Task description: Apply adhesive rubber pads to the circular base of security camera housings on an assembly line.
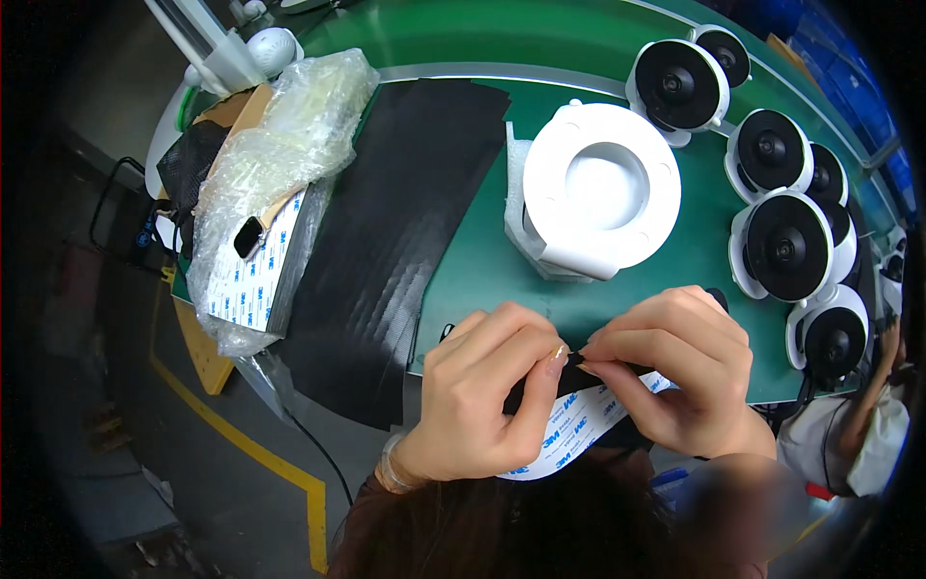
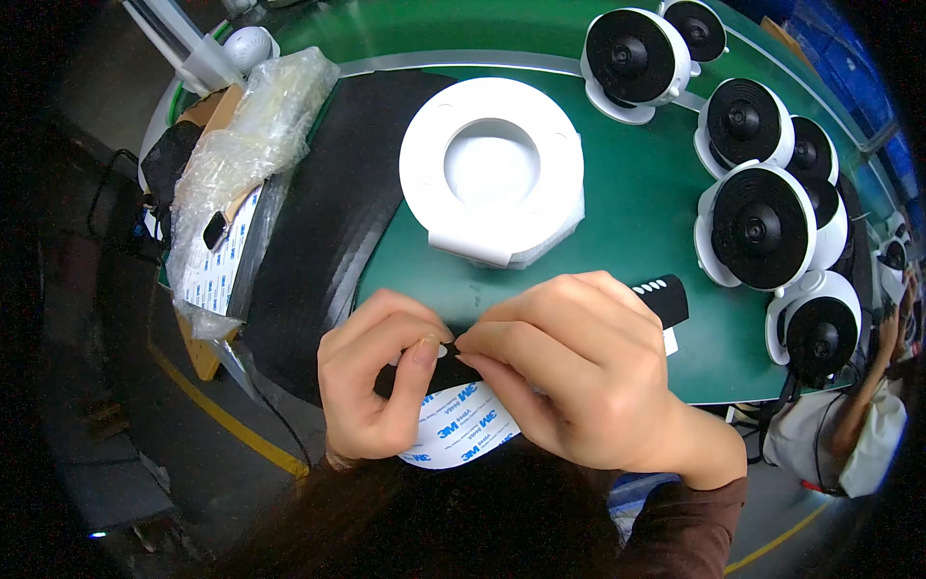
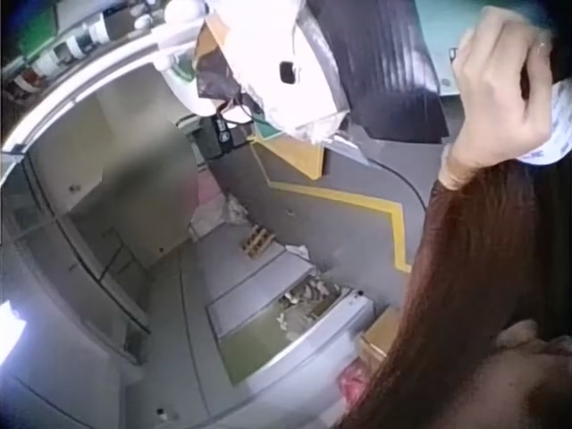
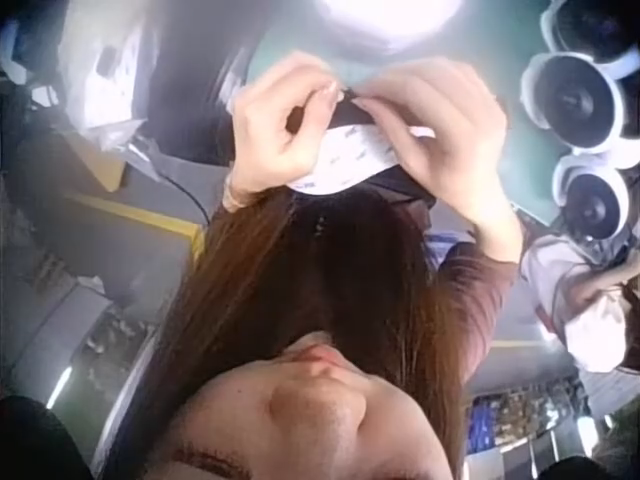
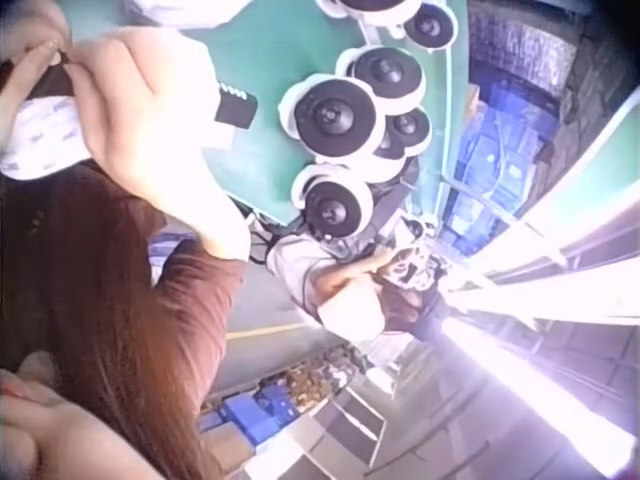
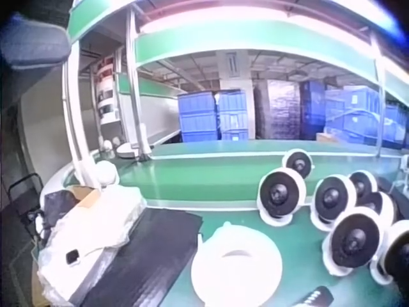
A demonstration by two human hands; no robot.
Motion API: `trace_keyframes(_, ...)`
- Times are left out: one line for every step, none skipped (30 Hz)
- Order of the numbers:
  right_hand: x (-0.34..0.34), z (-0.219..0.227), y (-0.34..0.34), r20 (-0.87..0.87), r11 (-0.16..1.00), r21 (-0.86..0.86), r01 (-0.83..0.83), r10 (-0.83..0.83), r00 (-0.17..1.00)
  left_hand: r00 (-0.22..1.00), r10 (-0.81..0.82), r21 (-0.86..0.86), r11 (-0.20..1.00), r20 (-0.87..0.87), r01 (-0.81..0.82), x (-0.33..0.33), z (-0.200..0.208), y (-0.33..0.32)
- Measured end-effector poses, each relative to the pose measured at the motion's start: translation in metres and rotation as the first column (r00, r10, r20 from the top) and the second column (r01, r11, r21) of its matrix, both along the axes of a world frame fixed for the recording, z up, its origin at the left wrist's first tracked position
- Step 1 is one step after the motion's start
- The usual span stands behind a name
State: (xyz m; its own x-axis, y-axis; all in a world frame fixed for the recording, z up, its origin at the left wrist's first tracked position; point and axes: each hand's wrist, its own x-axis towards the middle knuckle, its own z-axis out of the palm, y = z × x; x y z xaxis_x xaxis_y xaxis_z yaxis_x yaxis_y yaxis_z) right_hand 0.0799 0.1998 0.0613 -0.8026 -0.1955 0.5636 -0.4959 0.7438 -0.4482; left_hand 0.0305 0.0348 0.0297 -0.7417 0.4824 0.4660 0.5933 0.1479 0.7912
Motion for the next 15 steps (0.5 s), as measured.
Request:
trace_keyframes(0.0001, 0.0006, -0.0003, 0.003, 1.0, -0.001, 0.0, 0.0, 1.0, 1.0, 0.0, -0.001, 1.0, 0.003, 0.0, 0.0003, 0.0001, -0.0002)
trace_keyframes(0.0002, 0.0015, -0.0006, 0.004, 1.0, 0.013, 0.001, -0.001, 1.0, 1.0, 0.006, 0.001, 1.0, 0.007, -0.006, 0.0005, 0.0003, -0.0004)
trace_keyframes(0.0001, 0.0017, -0.0011, 0.005, 1.0, 0.027, 0.002, -0.002, 1.0, 1.0, 0.012, 0.002, 1.0, 0.011, -0.012, 0.0007, 0.0005, -0.0006)
trace_keyframes(-0.0005, 0.0011, -0.0008, 0.01, 1.0, 0.027, 0.005, -0.006, 1.0, 1.0, 0.009, 0.002, 1.0, 0.015, -0.009, 0.0, 0.0002, 0.0004)
trace_keyframes(-0.0015, 0.0006, -0.0004, 0.024, 1.0, 0.006, 0.006, -0.006, 1.0, 1.0, 0.014, 0.002, 1.0, 0.017, -0.014, -0.0009, -0.0001, 0.0015)
trace_keyframes(-0.0021, 0.0, -0.0002, 0.038, 1.0, -0.015, 0.006, -0.006, 0.999, 1.0, 0.018, 0.002, 1.0, 0.018, -0.018, -0.0016, -0.0004, 0.0022)
trace_keyframes(-0.0027, 0.0005, -0.0007, 0.041, 1.0, -0.015, 0.007, -0.006, 0.999, 1.0, 0.018, 0.002, 1.0, 0.02, -0.018, -0.0022, -0.0005, 0.0023)
trace_keyframes(-0.0033, 0.0022, -0.0018, 0.083, 0.998, -0.054, 0.023, -0.018, 0.996, 1.0, 0.018, -0.001, 1.0, 0.013, -0.018, -0.0028, -0.0006, 0.0024)
trace_keyframes(-0.0038, 0.0033, -0.0027, 0.126, 0.995, -0.091, 0.041, -0.03, 0.992, 1.0, 0.017, -0.003, 1.0, 0.005, -0.017, -0.0036, -0.0007, 0.0025)
trace_keyframes(-0.0035, 0.004, -0.0039, 0.128, 0.995, -0.093, 0.038, -0.026, 0.991, 1.0, 0.021, -0.005, 1.0, 0.007, -0.021, -0.0028, -0.0004, 0.0018)
trace_keyframes(-0.0032, 0.0045, -0.0049, 0.128, 0.994, -0.099, 0.045, -0.032, 0.991, 1.0, 0.025, -0.007, 1.0, -0.007, -0.025, -0.0022, -0.0001, 0.001)
trace_keyframes(-0.0028, 0.0046, -0.0056, 0.128, 0.993, -0.105, 0.052, -0.038, 0.991, 0.999, 0.028, -0.009, 1.0, -0.02, -0.028, -0.0014, 0.0002, 0.0004)
trace_keyframes(-0.003, 0.0043, -0.0052, 0.129, 0.993, -0.105, 0.052, -0.038, 0.991, 0.999, 0.028, -0.009, 1.0, -0.019, -0.028, -0.0015, 0.0003, 0.0006)
trace_keyframes(-0.0033, 0.0041, -0.0044, 0.116, 0.994, -0.1, 0.043, -0.032, 0.993, 1.0, 0.027, -0.003, 1.0, -0.013, -0.027, -0.0014, 0.0004, 0.0009)
trace_keyframes(-0.0034, 0.004, -0.004, 0.103, 0.995, -0.095, 0.034, -0.024, 0.994, 1.0, 0.027, 0.003, 1.0, -0.008, -0.027, -0.0013, 0.0007, 0.0011)
